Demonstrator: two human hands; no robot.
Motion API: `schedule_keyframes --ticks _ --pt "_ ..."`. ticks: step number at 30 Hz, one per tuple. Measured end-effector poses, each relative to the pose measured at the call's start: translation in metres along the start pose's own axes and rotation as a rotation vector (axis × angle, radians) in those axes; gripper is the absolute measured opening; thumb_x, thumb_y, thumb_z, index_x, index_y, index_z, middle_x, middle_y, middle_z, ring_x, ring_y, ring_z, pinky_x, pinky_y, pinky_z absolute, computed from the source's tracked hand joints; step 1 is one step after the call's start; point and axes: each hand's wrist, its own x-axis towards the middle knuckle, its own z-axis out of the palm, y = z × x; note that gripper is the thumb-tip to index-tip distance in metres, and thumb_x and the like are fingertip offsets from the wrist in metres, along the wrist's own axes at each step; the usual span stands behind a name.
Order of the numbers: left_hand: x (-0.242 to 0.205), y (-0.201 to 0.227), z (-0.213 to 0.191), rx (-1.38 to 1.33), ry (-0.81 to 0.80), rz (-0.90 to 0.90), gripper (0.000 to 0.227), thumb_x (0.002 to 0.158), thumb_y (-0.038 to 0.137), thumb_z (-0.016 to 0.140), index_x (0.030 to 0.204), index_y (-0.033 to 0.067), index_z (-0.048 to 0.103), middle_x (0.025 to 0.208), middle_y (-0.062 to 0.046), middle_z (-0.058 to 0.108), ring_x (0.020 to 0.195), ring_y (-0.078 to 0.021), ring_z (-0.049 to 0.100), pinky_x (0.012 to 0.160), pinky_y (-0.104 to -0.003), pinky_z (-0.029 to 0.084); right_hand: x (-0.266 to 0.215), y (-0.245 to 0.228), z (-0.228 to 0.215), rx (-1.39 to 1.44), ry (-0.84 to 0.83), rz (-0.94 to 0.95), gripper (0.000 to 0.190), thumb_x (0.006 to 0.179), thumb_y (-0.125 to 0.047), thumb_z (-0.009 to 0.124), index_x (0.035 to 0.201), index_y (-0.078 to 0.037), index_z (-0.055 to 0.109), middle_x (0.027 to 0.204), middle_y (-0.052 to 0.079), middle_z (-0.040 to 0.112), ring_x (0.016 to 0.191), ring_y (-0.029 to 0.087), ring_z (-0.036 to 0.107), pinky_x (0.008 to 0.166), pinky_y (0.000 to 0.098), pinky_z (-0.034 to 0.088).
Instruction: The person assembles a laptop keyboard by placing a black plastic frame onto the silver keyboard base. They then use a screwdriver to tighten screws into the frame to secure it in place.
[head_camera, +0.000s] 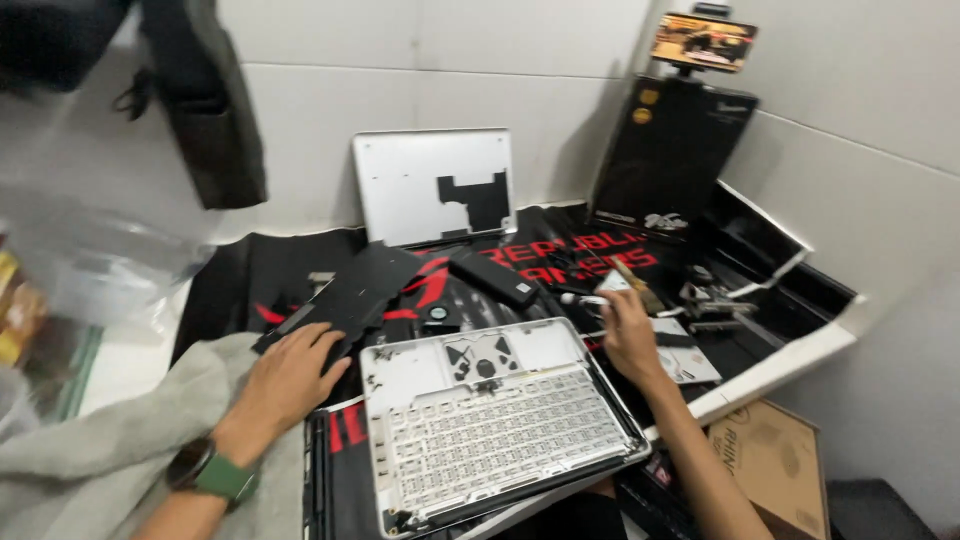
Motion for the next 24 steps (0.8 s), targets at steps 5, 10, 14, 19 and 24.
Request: schedule_keyframes --ticks 5,10,14,19,24 --pt "-0.001 0.003 -0.003 -0.1 -0.136 -0.025 0.052 0.097 0.045 0.055 0.142 0.0168 0.054 0.149 -0.007 0.052 0.139 -0.0279 0.049 0.11 -0.049 0.047 0.0 -0.026 -0.009 -0.025 -0.207 0.025 0.026 0.1 -0.019 0.057 0.12 -0.008 0.068 0.109 0.011 0.065 0.107 0.033 0.063 0.092 0.0462 0.046" --pt "0.002 0.006 -0.007 -0.128 -0.129 -0.135 0.045 0.095 0.045 0.056 0.135 0.0239 0.059 0.142 0.002 0.057 0.137 -0.0218 0.051 0.106 -0.051 0.048 0.003 -0.032 -0.012 -0.049 -0.263 0.047 0.022 0.097 -0.021 0.063 0.115 -0.011 0.069 0.108 0.006 0.066 0.108 0.028 0.063 0.092 0.0441 0.046" --pt "0.002 0.014 -0.021 -0.121 -0.19 -0.132 0.048 0.097 0.044 0.053 0.139 0.0213 0.056 0.147 0.0 0.054 0.139 -0.0221 0.049 0.11 -0.052 0.047 0.005 -0.042 -0.019 -0.044 -0.303 0.114 0.022 0.099 -0.023 0.061 0.117 -0.011 0.068 0.112 0.005 0.066 0.111 0.026 0.063 0.093 0.0435 0.048" --pt "0.002 0.014 -0.02 -0.106 -0.206 -0.138 0.049 0.097 0.044 0.053 0.141 0.0214 0.054 0.148 0.0 0.052 0.14 -0.0222 0.048 0.11 -0.051 0.048 0.005 -0.041 -0.019 -0.035 -0.283 0.081 0.022 0.1 -0.022 0.061 0.116 -0.01 0.068 0.111 0.006 0.065 0.108 0.027 0.063 0.092 0.0437 0.049" --pt "0.002 0.013 -0.018 -0.092 -0.195 -0.126 0.05 0.097 0.044 0.053 0.141 0.0211 0.053 0.148 -0.001 0.052 0.141 -0.0217 0.048 0.11 -0.05 0.047 0.006 -0.042 -0.019 -0.041 -0.284 0.113 0.024 0.1 -0.024 0.061 0.118 -0.01 0.068 0.11 0.006 0.063 0.104 0.026 0.062 0.087 0.0431 0.05"
